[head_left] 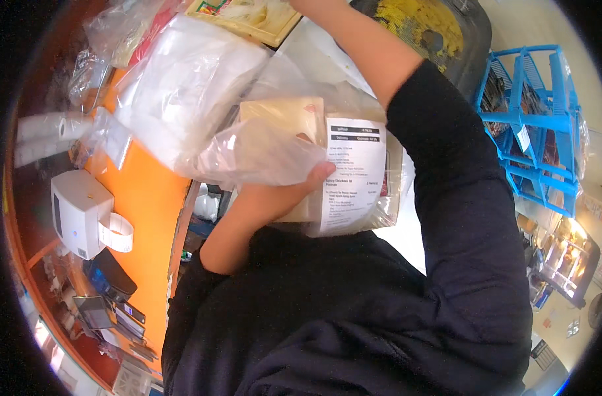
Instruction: The person retrieves fried chicken from a heated display case and places it into cardboard boxes. They add a small packet of sauce to each box, close the boxes, and place them into a plastic bag. The person then places the bag on the counter and interacts with a tablet before opening a refrigerator.
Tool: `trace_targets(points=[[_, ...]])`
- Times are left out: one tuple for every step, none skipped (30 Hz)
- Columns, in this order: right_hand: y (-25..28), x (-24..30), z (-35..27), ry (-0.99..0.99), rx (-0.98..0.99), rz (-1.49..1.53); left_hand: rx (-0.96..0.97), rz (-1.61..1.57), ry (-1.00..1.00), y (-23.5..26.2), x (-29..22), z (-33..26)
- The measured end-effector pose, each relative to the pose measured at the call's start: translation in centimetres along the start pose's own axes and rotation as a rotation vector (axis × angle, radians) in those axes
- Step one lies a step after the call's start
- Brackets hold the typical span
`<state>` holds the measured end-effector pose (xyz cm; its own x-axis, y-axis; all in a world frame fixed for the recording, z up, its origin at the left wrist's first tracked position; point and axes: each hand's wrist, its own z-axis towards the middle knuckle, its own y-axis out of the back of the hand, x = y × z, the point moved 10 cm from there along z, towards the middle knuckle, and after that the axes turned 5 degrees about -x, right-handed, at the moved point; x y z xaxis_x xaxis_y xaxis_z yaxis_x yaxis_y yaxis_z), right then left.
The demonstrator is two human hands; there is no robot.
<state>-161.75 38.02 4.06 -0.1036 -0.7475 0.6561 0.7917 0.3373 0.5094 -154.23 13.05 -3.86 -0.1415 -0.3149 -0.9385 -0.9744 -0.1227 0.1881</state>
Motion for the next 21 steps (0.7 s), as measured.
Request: trace_targets(points=[[2.1, 1.5, -0.3, -0.106, -0.005, 0.081, -0.01, 0.012, 0.003, 0.2, -0.3, 0.0], [3.4, 2.7, -1.1, -0.207, 0.002, 0.172, -0.033, 0.02, 0.012, 0.4, -0.4, 0.0], [3.7, 4.2, -2.3, -0.238, 0.134, 0.181, -0.056, 0.029, 0.021, 0.5, -0.3, 0.0], [5.2, 5.8, -3.7, -0.27, 0.248, 0.175, -0.063, 0.024, -0.001, 0.4, -0.6, 0.0], [5.7, 7.3, -5.5, -0.3, 0.38, 0.18, -0.086, 0.011, -0.009, 0.5, -0.2, -0.2], [6.2, 8.4, -7.5, -0.334, 0.507, 0.18, -0.101, 0.0, -0.021, 0.6, 0.0, -0.3], [6.8, 10.0, -9.7, -0.204, 0.541, 0.217, -0.114, -0.013, 0.002, 0.6, 0.5, -0.4], [7.2, 11.4, -12.3, -0.073, 0.57, 0.248, -0.123, -0.025, 0.021, 0.5, 0.8, -0.5], [7.5, 12.1, -14.2, -0.036, 0.563, 0.174, -0.134, -0.036, 0.042, 0.6, 1.0, -0.5], [7.9, 12.8, -16.0, -0.001, 0.556, 0.091, -0.106, -0.027, 0.145, 0.4, 1.7, -0.5], [8.3, 13.3, -17.4, 0.033, 0.544, 0.013, -0.079, -0.011, 0.251, 0.5, 1.9, -0.7], [8.5, 13.3, -18.3, -0.011, 0.511, -0.032, -0.058, 0.006, 0.36, 0.5, 2.3, -1.2], [8.4, 13.3, -18.9, -0.055, 0.479, -0.076, -0.048, -0.082, 0.333, 0.2, 2.1, -1.1], [8.4, 13.2, -19.4, -0.097, 0.446, -0.117, -0.04, -0.169, 0.305, 0.0, 2.2, -1.1], [8.2, 12.6, -20.0, -0.252, 0.427, 0.008, -0.032, -0.256, 0.278, -0.2, 2.0, -1.1], [7.9, 12.0, -20.7, -0.405, 0.407, 0.135, -0.032, -0.251, 0.214, -0.2, 1.1, -1.1], [7.6, 11.3, -21.4, -0.554, 0.384, 0.26, -0.03, -0.249, 0.146, -0.1, 0.3, -1.1], [7.8, 10.9, -21.7, -0.587, 0.323, 0.311, -0.029, -0.246, 0.079, -0.1, -0.6, -1.1], [7.9, 10.4, -22.0, -0.617, 0.263, 0.364, -0.03, -0.246, 0.079, -0.1, -0.5, -1.2], [8.1, 9.9, -22.3, -0.649, 0.205, 0.413, -0.031, -0.251, 0.079, -0.1, -0.1, -1.2], [8.0, 9.3, -22.9, -0.726, 0.161, 0.5, -0.032, -0.256, 0.08, -0.1, 0.1, -1.2]])
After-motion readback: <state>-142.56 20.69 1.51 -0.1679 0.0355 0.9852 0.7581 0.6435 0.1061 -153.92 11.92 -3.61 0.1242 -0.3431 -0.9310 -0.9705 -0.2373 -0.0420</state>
